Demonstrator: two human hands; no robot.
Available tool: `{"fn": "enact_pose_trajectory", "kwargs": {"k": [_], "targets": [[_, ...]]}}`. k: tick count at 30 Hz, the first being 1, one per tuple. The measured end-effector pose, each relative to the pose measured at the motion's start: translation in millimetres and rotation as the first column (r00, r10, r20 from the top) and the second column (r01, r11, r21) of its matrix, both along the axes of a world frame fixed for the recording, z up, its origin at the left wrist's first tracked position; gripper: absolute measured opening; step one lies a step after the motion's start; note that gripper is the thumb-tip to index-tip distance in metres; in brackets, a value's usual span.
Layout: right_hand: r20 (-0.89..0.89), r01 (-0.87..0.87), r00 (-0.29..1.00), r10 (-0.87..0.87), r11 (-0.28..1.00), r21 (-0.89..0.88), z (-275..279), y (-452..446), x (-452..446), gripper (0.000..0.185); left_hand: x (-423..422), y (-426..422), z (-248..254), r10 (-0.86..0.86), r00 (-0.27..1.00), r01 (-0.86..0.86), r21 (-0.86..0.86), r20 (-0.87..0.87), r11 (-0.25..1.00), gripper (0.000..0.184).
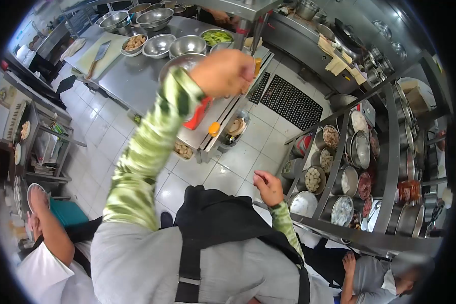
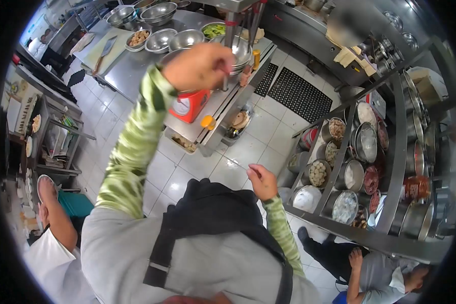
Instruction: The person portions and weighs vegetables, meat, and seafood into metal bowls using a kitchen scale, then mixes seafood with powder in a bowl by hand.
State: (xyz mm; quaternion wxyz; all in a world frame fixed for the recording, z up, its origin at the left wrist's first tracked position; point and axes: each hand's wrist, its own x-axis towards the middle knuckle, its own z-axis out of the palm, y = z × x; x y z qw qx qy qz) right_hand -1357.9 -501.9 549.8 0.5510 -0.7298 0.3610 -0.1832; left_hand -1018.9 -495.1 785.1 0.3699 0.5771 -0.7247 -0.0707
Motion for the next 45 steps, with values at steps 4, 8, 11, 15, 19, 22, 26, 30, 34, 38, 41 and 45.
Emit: {"fn": "enact_pose_trajectory", "kwargs": {"k": [4,8,11,15,19,22,26,30,34,38,41,45], "targets": [[-0.005,-0.078,0.997,0.078,0.997,0.013,28,26,57,0.031,85,14,-1,0.069,0.932,-0.208,0.371,0.355,0.905,0.019],[-0.019,-0.074,0.997,0.075,0.997,0.035,38,38,84,0.031,120,19,-19,0.143,0.868,-0.311,0.296,0.475,0.903,0.017],[-0.048,-0.09,0.995,0.091,0.996,0.014,50,37,92,0.031,134,27,-25,0.225,0.885,-0.3,0.128,0.406,0.945,0.015],[-0.053,-0.09,0.994,0.091,0.995,0.031,63,33,96,0.03,158,6,-54,0.283,0.873,-0.266,-0.096,0.398,0.959,0.011],[-0.078,-0.111,0.99,0.114,0.993,0.033,63,23,99,0.03,130,53,-33,0.371,0.88,-0.402,0.049,0.296,0.914,0.014],[-0.132,-0.185,0.973,0.191,0.981,0.056,60,7,95,0.035,130,57,-38,0.383,0.879,-0.42,0.08,0.284,0.904,0.014],[-0.136,-0.197,0.972,0.194,0.98,-0.013,67,4,99,0.031,132,61,-47,0.395,0.873,-0.424,0.048,0.286,0.904,0.014],[-0.162,-0.189,0.969,0.184,0.982,-0.011,81,8,105,0.032,135,64,-54,0.39,0.883,-0.409,0.018,0.261,0.912,0.015],[-0.181,-0.239,0.957,0.228,0.97,-0.045,83,0,109,0.033,138,67,-60,0.438,0.862,-0.44,-0.055,0.256,0.897,0.017],[0.002,-0.265,0.962,0.273,0.935,-0.234,102,-17,154,0.035,154,78,-74,0.564,0.807,-0.574,0.01,0.176,0.819,0.017],[0.122,-0.193,0.943,0.309,0.809,-0.555,110,-28,220,0.044,166,84,-94,0.615,0.767,-0.624,-0.011,0.181,0.782,0.016],[-0.066,-0.235,0.955,0.29,0.6,-0.764,103,-38,265,0.045,168,94,-102,0.572,0.818,-0.572,-0.024,0.061,0.82,0.017]]}}
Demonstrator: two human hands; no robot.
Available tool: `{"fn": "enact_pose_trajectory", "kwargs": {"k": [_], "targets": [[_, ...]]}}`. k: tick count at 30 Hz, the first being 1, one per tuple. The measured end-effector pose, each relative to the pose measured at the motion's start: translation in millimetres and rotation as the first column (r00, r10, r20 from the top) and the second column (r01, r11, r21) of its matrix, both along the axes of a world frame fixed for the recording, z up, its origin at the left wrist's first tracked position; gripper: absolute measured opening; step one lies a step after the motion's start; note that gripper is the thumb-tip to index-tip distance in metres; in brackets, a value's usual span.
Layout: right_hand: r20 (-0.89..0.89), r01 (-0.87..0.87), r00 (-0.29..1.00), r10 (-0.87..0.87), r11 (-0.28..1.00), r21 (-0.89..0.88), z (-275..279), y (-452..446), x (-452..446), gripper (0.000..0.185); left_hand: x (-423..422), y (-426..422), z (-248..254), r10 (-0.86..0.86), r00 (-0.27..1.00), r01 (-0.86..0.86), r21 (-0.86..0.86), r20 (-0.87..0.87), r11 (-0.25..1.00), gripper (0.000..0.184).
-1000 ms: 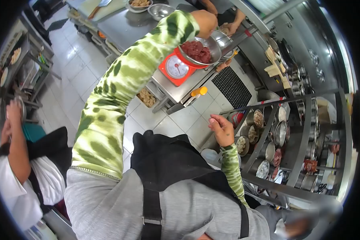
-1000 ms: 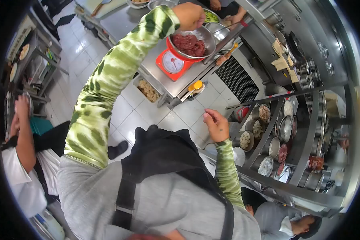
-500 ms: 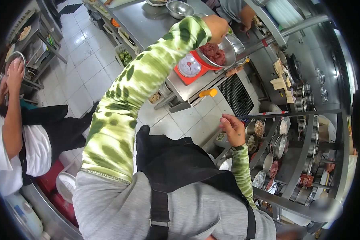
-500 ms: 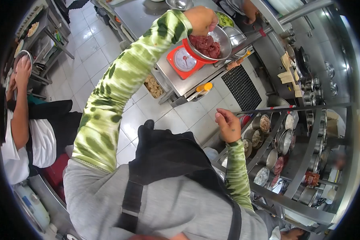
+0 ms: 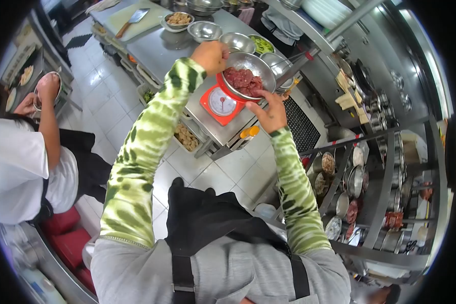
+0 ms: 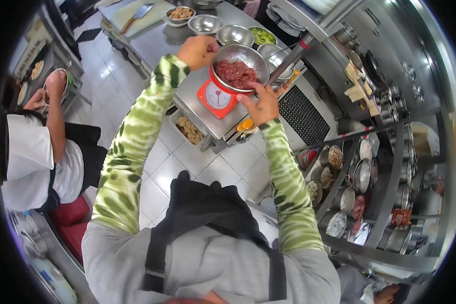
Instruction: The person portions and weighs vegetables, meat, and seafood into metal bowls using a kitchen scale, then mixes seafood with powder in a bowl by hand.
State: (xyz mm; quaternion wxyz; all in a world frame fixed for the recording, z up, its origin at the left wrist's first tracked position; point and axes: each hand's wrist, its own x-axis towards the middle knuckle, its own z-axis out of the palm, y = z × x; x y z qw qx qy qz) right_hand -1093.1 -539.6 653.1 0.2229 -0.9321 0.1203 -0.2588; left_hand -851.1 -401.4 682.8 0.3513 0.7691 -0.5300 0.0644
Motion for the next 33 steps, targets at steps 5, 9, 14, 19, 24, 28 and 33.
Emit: {"fn": "enact_pose_trajectory", "kwargs": {"k": [5,9,14,19,24,28,33], "targets": [[0.051,0.042,0.998,-0.039,0.998,-0.049,19,32,7,0.032,-18,12,39,-0.382,0.923,0.385,0.185,-0.049,0.904,0.047],[0.194,-0.067,0.977,0.088,0.991,-0.113,35,94,1,0.032,-36,42,34,-0.561,0.828,0.51,0.409,0.006,0.757,0.066],[0.116,0.039,0.992,-0.047,0.997,0.07,-13,170,-14,0.032,-8,71,-17,-0.622,0.78,0.535,0.441,0.07,0.721,0.057],[0.111,0.134,0.979,-0.171,0.95,0.281,-37,220,-22,0.032,-21,107,27,-0.674,0.63,0.768,0.436,-0.386,0.469,0.055],[0.252,0.114,0.954,-0.16,0.976,0.186,-69,239,-39,0.029,-51,117,-49,-0.782,0.599,0.753,0.454,-0.173,0.477,0.048],[0.079,0.325,0.93,-0.359,0.903,0.28,-85,258,-99,0.034,-127,105,-48,-0.838,0.538,0.816,0.302,-0.089,0.492,0.051],[0.029,0.545,0.813,-0.581,0.778,0.312,-109,264,-210,0.033,-232,41,-65,-0.961,0.241,0.926,0.33,-0.136,0.185,0.041]]}}
